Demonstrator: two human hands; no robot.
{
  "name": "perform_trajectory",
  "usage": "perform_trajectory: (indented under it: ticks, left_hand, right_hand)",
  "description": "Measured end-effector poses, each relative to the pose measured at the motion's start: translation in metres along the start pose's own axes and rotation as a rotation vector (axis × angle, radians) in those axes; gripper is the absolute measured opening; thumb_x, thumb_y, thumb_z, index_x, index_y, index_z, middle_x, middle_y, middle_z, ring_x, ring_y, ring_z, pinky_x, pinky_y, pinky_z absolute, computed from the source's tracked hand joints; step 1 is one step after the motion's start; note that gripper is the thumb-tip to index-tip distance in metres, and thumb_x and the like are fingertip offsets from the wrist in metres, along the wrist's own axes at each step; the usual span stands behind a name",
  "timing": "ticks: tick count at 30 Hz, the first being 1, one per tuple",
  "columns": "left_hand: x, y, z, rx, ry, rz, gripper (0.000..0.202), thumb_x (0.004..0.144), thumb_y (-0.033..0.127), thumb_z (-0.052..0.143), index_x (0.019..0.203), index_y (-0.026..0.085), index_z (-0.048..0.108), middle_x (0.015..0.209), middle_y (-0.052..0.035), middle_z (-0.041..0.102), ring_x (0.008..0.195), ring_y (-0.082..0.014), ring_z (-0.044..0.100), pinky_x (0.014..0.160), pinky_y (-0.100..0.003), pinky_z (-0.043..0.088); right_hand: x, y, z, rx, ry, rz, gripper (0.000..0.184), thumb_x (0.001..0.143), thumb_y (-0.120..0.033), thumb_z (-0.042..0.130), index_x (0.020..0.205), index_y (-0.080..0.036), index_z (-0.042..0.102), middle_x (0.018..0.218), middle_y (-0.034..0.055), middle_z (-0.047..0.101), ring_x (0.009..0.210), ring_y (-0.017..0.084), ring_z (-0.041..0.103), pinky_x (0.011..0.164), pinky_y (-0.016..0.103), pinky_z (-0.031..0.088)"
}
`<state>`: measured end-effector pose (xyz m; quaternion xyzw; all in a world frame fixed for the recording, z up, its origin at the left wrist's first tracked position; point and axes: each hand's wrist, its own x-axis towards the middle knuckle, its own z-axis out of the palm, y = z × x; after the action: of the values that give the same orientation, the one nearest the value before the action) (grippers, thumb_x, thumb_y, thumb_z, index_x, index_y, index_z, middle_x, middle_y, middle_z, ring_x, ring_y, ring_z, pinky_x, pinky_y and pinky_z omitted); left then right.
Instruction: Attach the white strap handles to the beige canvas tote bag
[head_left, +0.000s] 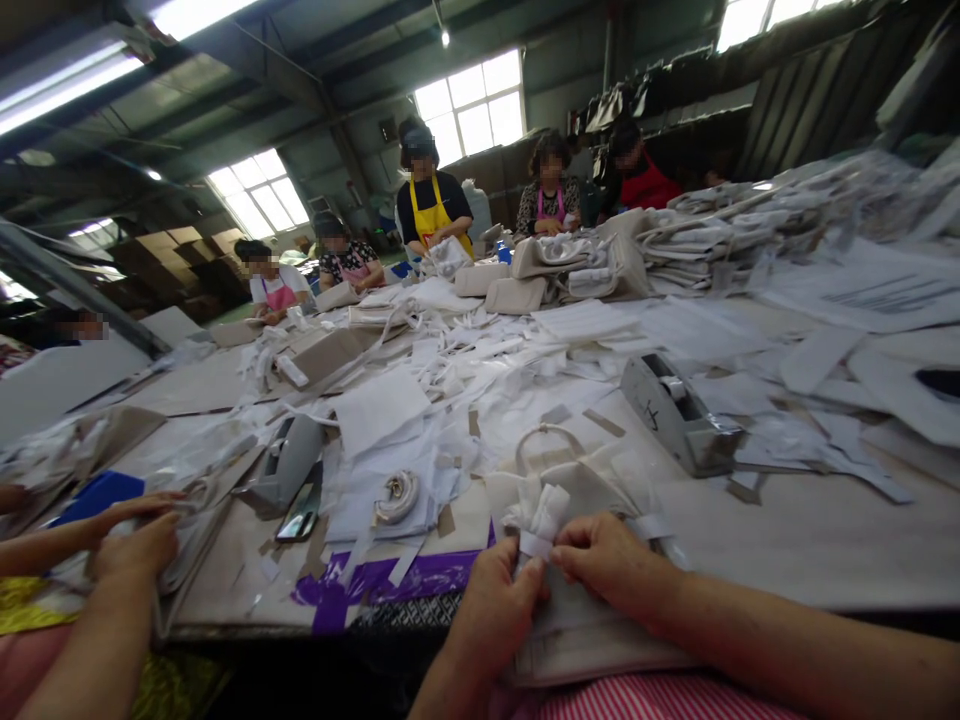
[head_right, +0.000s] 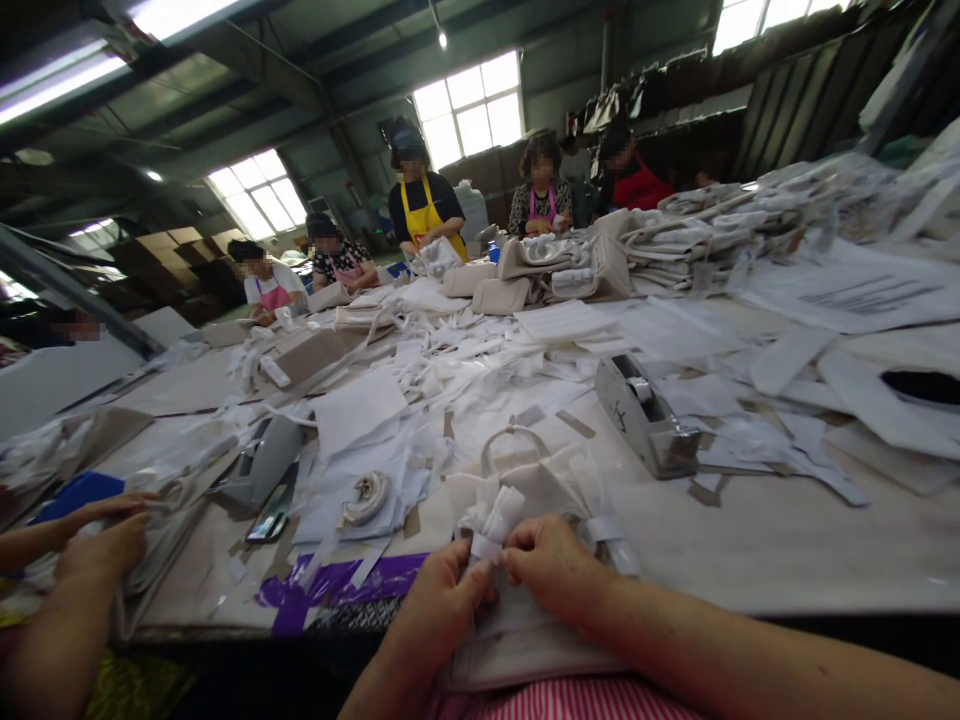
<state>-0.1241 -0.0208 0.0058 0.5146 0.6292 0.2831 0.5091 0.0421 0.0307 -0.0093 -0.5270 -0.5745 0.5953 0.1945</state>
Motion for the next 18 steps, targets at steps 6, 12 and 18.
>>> perform_trajectory:
  ticks: [6, 12, 18]
  left_hand:
    - [0.004, -0.006, -0.003, -0.126, -0.097, -0.005, 0.031, 0.090, 0.038, 0.057, 0.102, 0.012, 0.067, 0.071, -0.0006, 0.061, 0.062, -0.0129, 0.053, 0.059, -0.024, 0.041]
    - [0.007, -0.009, -0.003, -0.148, -0.087, -0.020, 0.036, 0.089, 0.046, 0.060, 0.095, 0.011, 0.066, 0.069, 0.0002, 0.060, 0.061, -0.0122, 0.052, 0.057, -0.023, 0.040]
    - [0.011, -0.014, 0.004, -0.166, 0.007, -0.070, 0.038, 0.089, 0.050, 0.058, 0.093, 0.013, 0.065, 0.063, 0.0019, 0.057, 0.055, -0.0112, 0.048, 0.053, -0.023, 0.037]
  right_hand:
    - [0.005, 0.005, 0.000, -0.029, 0.012, -0.144, 0.020, 0.071, -0.024, 0.057, 0.052, -0.016, 0.059, 0.050, -0.0021, 0.055, 0.054, 0.011, 0.045, 0.052, 0.023, 0.032]
    - [0.008, 0.006, 0.002, -0.037, 0.007, -0.169, 0.017, 0.069, -0.021, 0.054, 0.054, -0.016, 0.060, 0.052, -0.0019, 0.056, 0.056, 0.013, 0.049, 0.053, 0.023, 0.034]
    - [0.006, 0.002, 0.004, -0.042, -0.013, -0.214, 0.016, 0.070, -0.020, 0.052, 0.057, -0.017, 0.060, 0.056, -0.0015, 0.059, 0.059, 0.013, 0.051, 0.056, 0.023, 0.037]
